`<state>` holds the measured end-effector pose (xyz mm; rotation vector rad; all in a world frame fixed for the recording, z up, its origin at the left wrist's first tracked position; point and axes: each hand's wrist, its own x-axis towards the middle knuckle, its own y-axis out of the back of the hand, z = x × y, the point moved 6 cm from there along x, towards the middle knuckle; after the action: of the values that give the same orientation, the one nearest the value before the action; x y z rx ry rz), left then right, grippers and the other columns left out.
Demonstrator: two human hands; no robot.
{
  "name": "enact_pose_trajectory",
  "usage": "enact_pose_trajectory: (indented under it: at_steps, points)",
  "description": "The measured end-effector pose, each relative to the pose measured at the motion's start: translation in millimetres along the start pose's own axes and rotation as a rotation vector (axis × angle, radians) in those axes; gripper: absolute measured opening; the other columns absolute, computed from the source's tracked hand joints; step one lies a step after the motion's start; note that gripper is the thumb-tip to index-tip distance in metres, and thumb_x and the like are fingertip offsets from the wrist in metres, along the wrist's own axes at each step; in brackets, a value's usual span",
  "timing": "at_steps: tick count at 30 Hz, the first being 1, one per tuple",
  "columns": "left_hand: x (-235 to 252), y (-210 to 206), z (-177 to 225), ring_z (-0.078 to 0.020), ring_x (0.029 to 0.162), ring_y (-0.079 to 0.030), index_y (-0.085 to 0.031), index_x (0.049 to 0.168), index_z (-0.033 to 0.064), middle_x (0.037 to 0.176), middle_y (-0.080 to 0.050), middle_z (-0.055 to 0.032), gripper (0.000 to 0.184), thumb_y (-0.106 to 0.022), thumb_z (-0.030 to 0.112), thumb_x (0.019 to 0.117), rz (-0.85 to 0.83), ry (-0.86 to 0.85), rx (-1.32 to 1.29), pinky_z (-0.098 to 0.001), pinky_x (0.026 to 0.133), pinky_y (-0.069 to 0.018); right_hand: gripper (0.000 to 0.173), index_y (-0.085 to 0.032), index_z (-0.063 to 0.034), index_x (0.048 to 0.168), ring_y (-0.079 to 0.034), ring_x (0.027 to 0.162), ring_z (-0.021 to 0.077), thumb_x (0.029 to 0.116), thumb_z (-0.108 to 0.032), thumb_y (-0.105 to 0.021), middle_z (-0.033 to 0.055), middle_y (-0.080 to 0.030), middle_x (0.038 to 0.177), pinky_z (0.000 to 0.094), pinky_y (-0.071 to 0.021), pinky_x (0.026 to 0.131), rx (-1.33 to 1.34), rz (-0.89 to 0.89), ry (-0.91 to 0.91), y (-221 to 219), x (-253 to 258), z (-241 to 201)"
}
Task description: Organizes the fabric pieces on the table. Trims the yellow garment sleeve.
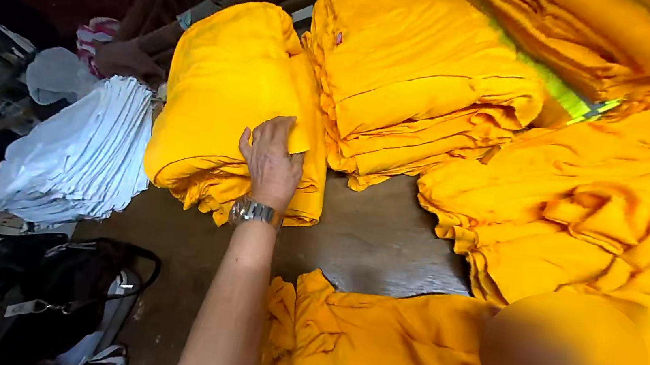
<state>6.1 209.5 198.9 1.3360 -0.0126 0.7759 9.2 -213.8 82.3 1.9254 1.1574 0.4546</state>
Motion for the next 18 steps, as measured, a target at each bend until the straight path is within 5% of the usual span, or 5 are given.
enact_pose_trajectory:
  at_steps: [4,7,10,13,18]
  points:
    - [-98.8,-4.7,77.3,-0.0311,0.142,-0.045,-0.048,0.151,0.0114,0.159,-0.040,-0.0137,0.064,-0.072,0.028,0.0946,-0.186,0.027,-0.303,-0.0576,0.107,-0.0444,0.082,-0.041,0.0041,0.154,-0.042,0.138,0.0585,0.1034,-0.060,-0.036,0.0320,-0.045,0.153,0.0763,-0.0303,0.109,-0.237,0.372,-0.161,39.6,-50.1,118.3]
    - [-202.0,-42.1,102.4,-0.0320,0.145,-0.041,-0.045,0.154,0.0144,0.164,-0.033,-0.0108,0.079,-0.068,0.058,0.0921,-0.496,0.010,-0.300,-0.0619,0.110,-0.0412,0.092,-0.040,-0.0012,0.156,-0.034,0.145,0.0549,0.0993,-0.071,-0.023,0.0267,-0.040,0.159,0.0788,-0.0247,0.110,-0.364,0.402,-0.386,52.3,-92.1,202.5]
    - [-286.0,-69.2,92.0,-0.0375,0.148,-0.038,-0.043,0.157,0.0160,0.165,-0.032,-0.0143,0.090,-0.049,0.077,0.0915,-0.596,-0.092,-0.064,-0.0711,0.112,-0.0308,0.085,-0.041,-0.0058,0.158,-0.030,0.151,0.0471,0.1002,-0.067,-0.027,0.0208,-0.037,0.163,0.0725,-0.0223,0.116,-0.371,0.384,-0.432,59.4,-105.4,227.0]
    - [-313.9,-66.2,74.2,-0.0396,0.148,-0.038,-0.052,0.152,0.0180,0.159,-0.044,-0.0123,0.082,-0.035,0.076,0.0960,-0.528,-0.157,0.095,-0.0778,0.114,-0.0182,0.080,-0.042,-0.0096,0.158,-0.030,0.151,0.0456,0.1009,-0.064,-0.029,0.0187,-0.038,0.164,0.0715,-0.0226,0.116,-0.384,0.371,-0.398,62.2,-107.5,231.8]
    - [-330.8,-29.4,-1.0,-0.0463,0.145,-0.038,-0.052,0.152,0.0198,0.157,-0.046,-0.0141,0.075,-0.033,0.069,0.0986,-0.480,0.039,0.146,-0.0826,0.102,-0.0264,0.074,-0.048,-0.0151,0.155,-0.032,0.150,0.0472,0.1033,-0.063,-0.027,0.0201,-0.040,0.162,0.0729,-0.0214,0.115,-0.450,0.374,-0.369,81.6,-121.5,249.2]
